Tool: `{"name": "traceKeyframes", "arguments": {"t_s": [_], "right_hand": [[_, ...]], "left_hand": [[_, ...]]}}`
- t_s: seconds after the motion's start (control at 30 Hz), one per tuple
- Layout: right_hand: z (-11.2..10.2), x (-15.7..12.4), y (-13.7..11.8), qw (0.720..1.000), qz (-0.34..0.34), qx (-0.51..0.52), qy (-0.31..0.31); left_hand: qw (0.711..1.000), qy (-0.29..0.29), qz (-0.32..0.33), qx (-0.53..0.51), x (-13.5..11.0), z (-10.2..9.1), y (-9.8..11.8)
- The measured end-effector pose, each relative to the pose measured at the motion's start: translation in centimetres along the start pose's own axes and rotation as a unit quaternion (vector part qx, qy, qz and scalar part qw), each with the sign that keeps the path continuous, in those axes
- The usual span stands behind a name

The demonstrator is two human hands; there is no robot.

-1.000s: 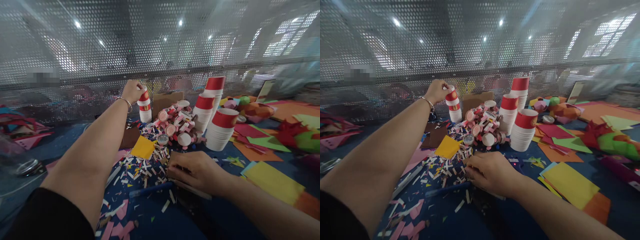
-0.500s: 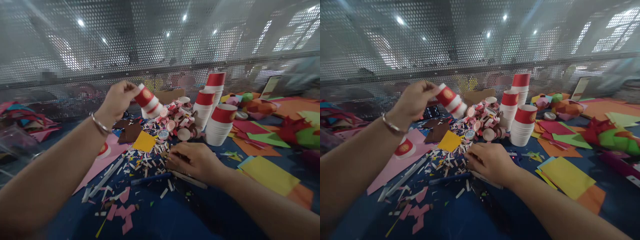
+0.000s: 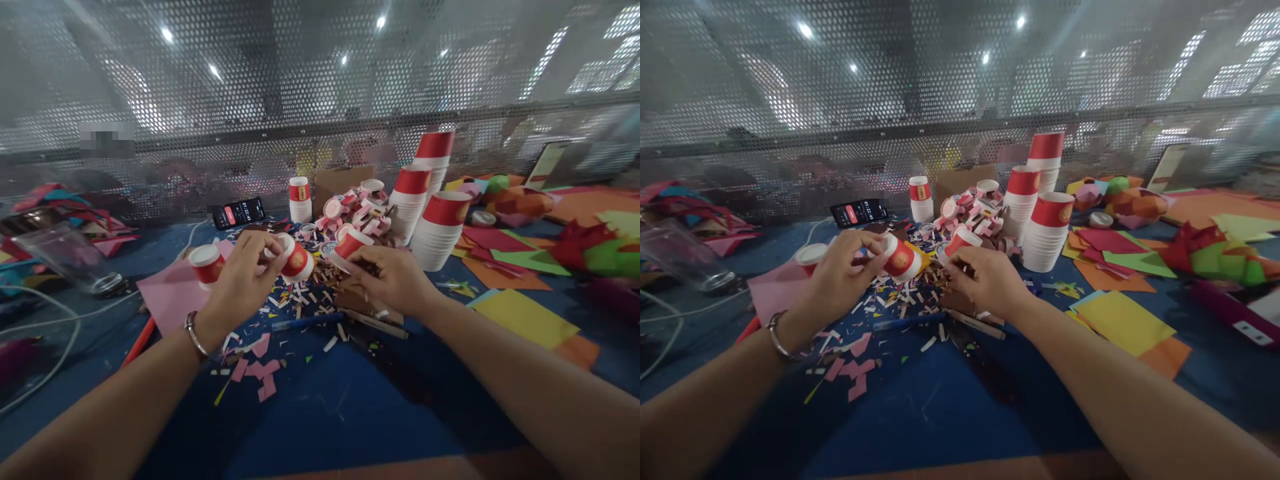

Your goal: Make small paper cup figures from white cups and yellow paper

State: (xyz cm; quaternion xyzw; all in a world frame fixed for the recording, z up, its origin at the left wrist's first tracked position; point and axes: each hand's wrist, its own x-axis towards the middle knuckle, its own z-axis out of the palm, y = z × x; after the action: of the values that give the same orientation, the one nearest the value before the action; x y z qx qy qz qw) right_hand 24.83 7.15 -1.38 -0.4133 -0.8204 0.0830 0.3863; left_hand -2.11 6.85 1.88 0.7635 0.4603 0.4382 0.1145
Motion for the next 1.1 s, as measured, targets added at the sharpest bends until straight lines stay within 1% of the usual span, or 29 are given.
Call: {"name": "traceKeyframes", "arguments": {"t_s": [0.07,0.13,0.17,0.27,0.33,0.4,0.47,0.53,0.63,0.73,0.8,0.87,0.93,1.03,1.1], "right_hand": [[-0.5,0.0,0.4,1.000,0.011,-0.003,0.016],[-1.0,0.0,0.7,0.999,0.019,-0.007,0.032],[-1.2,0.0,0.8,0.999,0.022,-0.009,0.038],[-1.5,0.1,1.0,0.998,0.028,-0.013,0.050],[-1.5,0.1,1.1,0.998,0.030,-0.014,0.054],[-1.6,0.0,1.1,0.998,0.027,-0.022,0.048],[-1.7,-0.1,0.9,0.999,0.017,-0.037,0.027],[-1.8,-0.2,0.5,0.999,0.001,-0.049,-0.017],[-2.0,-0.4,-0.3,0.992,-0.030,-0.069,-0.103],[-2.3,-0.5,-0.7,0.979,-0.060,-0.101,-0.167],[-2.6,-0.5,-0.7,0.974,-0.060,-0.122,-0.183],[-3.1,-0.4,-0.4,0.970,-0.044,-0.147,-0.186],[-3.7,-0.3,0.0,0.967,-0.023,-0.172,-0.188],[-4.3,-0.1,0.7,0.961,0.001,-0.201,-0.191],[-4.7,0.1,1.2,0.954,0.014,-0.224,-0.200]], "left_hand": [[0.995,-0.027,0.059,0.077,-0.6,-0.3,0.0],[0.987,-0.050,0.092,0.119,-0.9,-0.6,0.2],[0.983,-0.074,0.102,0.136,-1.0,-0.7,0.4],[0.972,-0.129,0.108,0.162,-1.1,-1.0,0.7],[0.970,-0.138,0.098,0.175,-1.1,-1.0,0.8],[0.969,-0.135,0.085,0.188,-1.0,-1.0,0.8],[0.969,-0.131,0.072,0.198,-0.9,-0.9,0.7],[0.971,-0.122,0.049,0.198,-0.9,-0.6,0.5],[0.975,-0.113,0.010,0.190,-1.1,0.0,0.2],[0.976,-0.118,0.005,0.181,-1.3,0.4,0.0],[0.976,-0.125,0.005,0.180,-1.4,0.4,0.0],[0.973,-0.134,-0.004,0.186,-1.3,0.3,0.0],[0.973,-0.130,-0.007,0.189,-1.1,0.0,0.3],[0.984,-0.085,0.021,0.158,-1.0,-0.7,1.9],[0.991,-0.021,0.046,0.120,-1.5,-1.2,3.4]]}}
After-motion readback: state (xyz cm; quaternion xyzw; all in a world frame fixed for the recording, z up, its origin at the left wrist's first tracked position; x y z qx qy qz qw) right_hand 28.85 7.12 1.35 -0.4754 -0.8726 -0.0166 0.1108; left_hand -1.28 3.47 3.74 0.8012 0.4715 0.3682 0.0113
